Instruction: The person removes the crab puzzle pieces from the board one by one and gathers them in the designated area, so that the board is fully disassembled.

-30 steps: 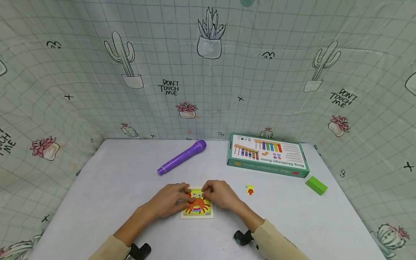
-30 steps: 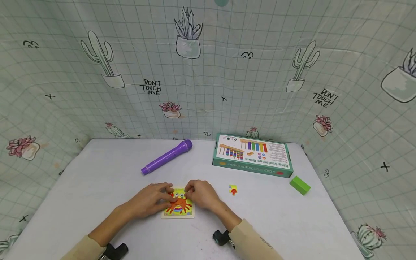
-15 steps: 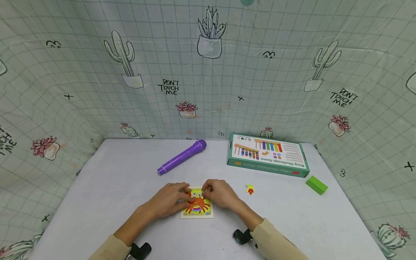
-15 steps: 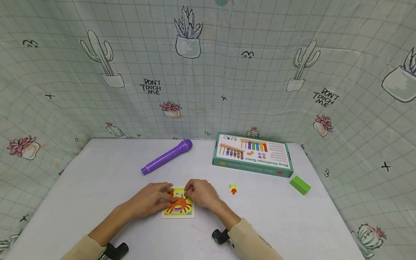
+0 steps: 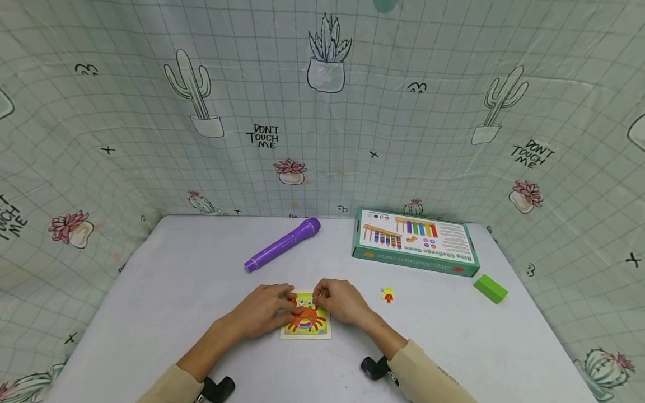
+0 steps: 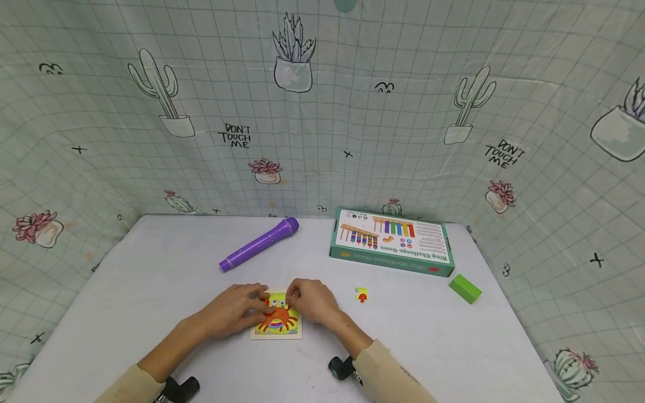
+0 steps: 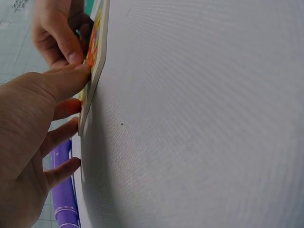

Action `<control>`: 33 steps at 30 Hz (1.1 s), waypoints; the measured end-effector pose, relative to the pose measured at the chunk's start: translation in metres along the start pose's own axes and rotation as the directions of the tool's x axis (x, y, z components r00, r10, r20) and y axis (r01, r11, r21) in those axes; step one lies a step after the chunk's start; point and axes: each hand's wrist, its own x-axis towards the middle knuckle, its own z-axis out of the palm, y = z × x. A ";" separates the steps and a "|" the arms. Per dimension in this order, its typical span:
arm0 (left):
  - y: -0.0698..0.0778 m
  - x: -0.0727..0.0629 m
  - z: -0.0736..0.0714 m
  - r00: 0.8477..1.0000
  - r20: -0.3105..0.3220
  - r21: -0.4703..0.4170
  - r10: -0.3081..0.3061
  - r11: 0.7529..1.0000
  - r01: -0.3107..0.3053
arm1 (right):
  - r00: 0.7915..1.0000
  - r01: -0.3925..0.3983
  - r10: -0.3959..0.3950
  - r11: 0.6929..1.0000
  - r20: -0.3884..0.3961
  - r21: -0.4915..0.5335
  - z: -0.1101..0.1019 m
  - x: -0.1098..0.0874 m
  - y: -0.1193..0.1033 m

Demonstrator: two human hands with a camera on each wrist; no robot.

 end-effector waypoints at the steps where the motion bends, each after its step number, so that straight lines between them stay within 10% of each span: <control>1: 0.000 0.000 0.000 1.000 0.002 0.000 -0.001 1.000 0.001 | 1.000 -0.002 0.002 1.000 0.000 0.004 0.000 0.000 0.000; 33: -0.001 0.001 0.001 1.000 -0.009 0.009 0.017 1.000 -0.017 | 0.999 0.001 -0.003 0.998 0.032 0.063 -0.005 -0.001 -0.001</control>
